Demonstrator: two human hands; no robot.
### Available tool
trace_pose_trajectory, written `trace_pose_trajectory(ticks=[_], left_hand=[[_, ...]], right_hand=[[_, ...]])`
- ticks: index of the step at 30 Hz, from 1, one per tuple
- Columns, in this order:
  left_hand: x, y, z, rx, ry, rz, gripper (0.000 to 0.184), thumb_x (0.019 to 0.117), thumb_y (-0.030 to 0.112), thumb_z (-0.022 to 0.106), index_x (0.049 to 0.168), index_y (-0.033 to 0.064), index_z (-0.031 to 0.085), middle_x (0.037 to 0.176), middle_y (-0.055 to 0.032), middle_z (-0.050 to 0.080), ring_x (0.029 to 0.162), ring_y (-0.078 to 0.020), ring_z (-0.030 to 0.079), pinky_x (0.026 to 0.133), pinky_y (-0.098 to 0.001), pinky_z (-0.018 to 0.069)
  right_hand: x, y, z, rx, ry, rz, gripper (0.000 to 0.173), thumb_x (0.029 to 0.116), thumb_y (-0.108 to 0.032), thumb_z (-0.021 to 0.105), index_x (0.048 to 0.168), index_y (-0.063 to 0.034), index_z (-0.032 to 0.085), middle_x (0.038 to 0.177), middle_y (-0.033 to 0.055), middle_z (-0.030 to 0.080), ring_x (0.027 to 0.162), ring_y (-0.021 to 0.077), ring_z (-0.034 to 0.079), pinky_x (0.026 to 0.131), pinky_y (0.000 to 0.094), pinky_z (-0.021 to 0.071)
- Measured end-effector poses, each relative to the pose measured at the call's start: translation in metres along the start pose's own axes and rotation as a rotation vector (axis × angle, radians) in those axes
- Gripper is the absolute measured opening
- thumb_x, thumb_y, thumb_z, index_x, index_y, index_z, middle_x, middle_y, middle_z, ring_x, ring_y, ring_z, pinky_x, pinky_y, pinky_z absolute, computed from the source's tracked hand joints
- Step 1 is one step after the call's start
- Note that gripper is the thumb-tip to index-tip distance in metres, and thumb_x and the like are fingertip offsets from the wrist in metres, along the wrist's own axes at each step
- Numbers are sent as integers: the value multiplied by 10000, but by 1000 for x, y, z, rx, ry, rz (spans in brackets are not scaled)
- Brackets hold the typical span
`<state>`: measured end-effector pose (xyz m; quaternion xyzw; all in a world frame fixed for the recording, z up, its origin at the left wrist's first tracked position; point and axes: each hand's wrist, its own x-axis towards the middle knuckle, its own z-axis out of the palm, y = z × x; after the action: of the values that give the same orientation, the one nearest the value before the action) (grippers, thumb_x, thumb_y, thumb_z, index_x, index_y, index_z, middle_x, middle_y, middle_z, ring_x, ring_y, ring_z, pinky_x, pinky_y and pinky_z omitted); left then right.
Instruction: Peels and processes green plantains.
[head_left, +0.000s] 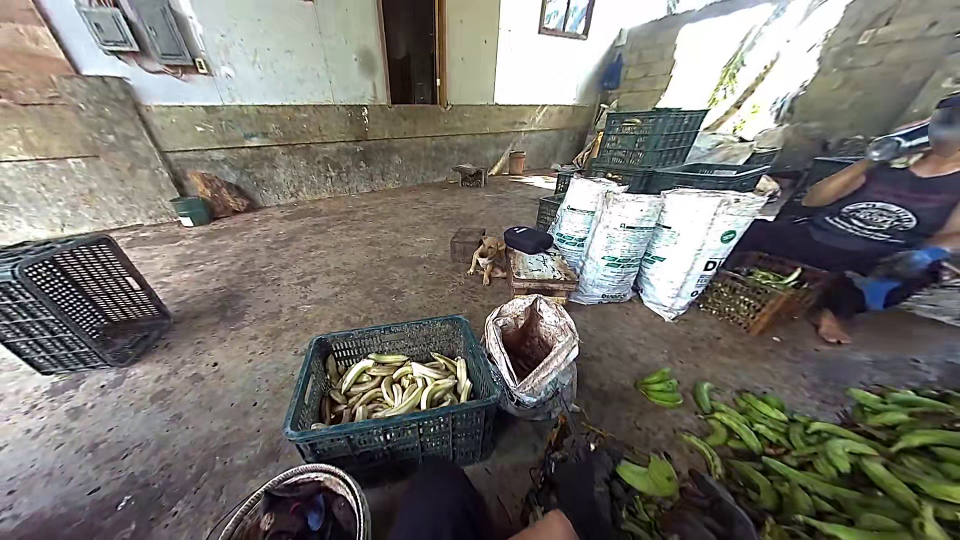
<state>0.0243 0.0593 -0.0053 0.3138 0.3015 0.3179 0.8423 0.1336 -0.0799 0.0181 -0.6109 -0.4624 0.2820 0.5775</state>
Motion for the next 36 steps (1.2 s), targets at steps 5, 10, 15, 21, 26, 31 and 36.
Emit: trace_pose_trajectory(ticks=[5, 10, 15, 21, 26, 31, 36], left_hand=[[-18, -51, 20, -127, -16, -39, 217, 1080, 240, 495, 942, 86, 560, 621, 19, 514, 497, -71, 510, 494, -224, 484], [-25, -58, 35, -73, 18, -68, 205, 1048, 264, 568, 1053, 61, 547, 650, -15, 531, 459, -82, 487, 433, -218, 455], [-33, -58, 45, 96, -38, 23, 296, 993, 211, 682, 1161, 4, 554, 806, -51, 612, 605, -97, 573, 567, -240, 523], [-45, -56, 35, 474, -214, 95, 436, 1037, 359, 597, 1279, -2, 575, 1008, -106, 649, 847, -155, 633, 781, -355, 564], [-66, -49, 22, 801, -348, 171, 480, 1105, 349, 328, 1341, 6, 568, 999, -92, 649, 786, -145, 631, 714, -325, 564], [-64, -62, 26, 842, -440, 182, 504, 1085, 382, 304, 1288, 17, 587, 819, -14, 631, 675, -107, 603, 627, -284, 540], [-57, -66, 35, 697, -473, 202, 493, 1083, 388, 319, 1250, 6, 581, 752, 17, 616, 624, -88, 600, 598, -257, 542]], right_hand=[[-4, 14, 21, -416, 276, -135, 719, 976, -353, 651, 1509, 53, 388, 1548, 302, 378, 1452, 325, 387, 1192, 394, 345], [0, 6, 6, -249, 425, -5, 659, 946, -244, 687, 1463, 64, 417, 1415, 271, 503, 1260, 224, 545, 1071, 354, 459], [2, -4, -18, 67, 502, 23, 639, 946, -100, 631, 1478, 59, 313, 1217, 117, 553, 1000, 36, 600, 876, 225, 534], [-1, -14, -45, 14, 571, 75, 556, 996, -262, 619, 1430, 25, 422, 1162, 62, 613, 973, 35, 625, 882, 266, 553], [1, -18, -65, 158, 690, -157, 513, 970, -175, 605, 1396, 34, 412, 1093, 80, 666, 934, 148, 694, 824, 354, 616], [-5, -27, -55, 97, 746, -180, 453, 970, -166, 633, 1380, -54, 478, 1180, 66, 652, 983, 152, 682, 857, 370, 601], [-11, -23, -46, 91, 696, -145, 452, 967, -190, 637, 1392, -98, 511, 1078, 37, 709, 905, 134, 698, 773, 331, 603]])
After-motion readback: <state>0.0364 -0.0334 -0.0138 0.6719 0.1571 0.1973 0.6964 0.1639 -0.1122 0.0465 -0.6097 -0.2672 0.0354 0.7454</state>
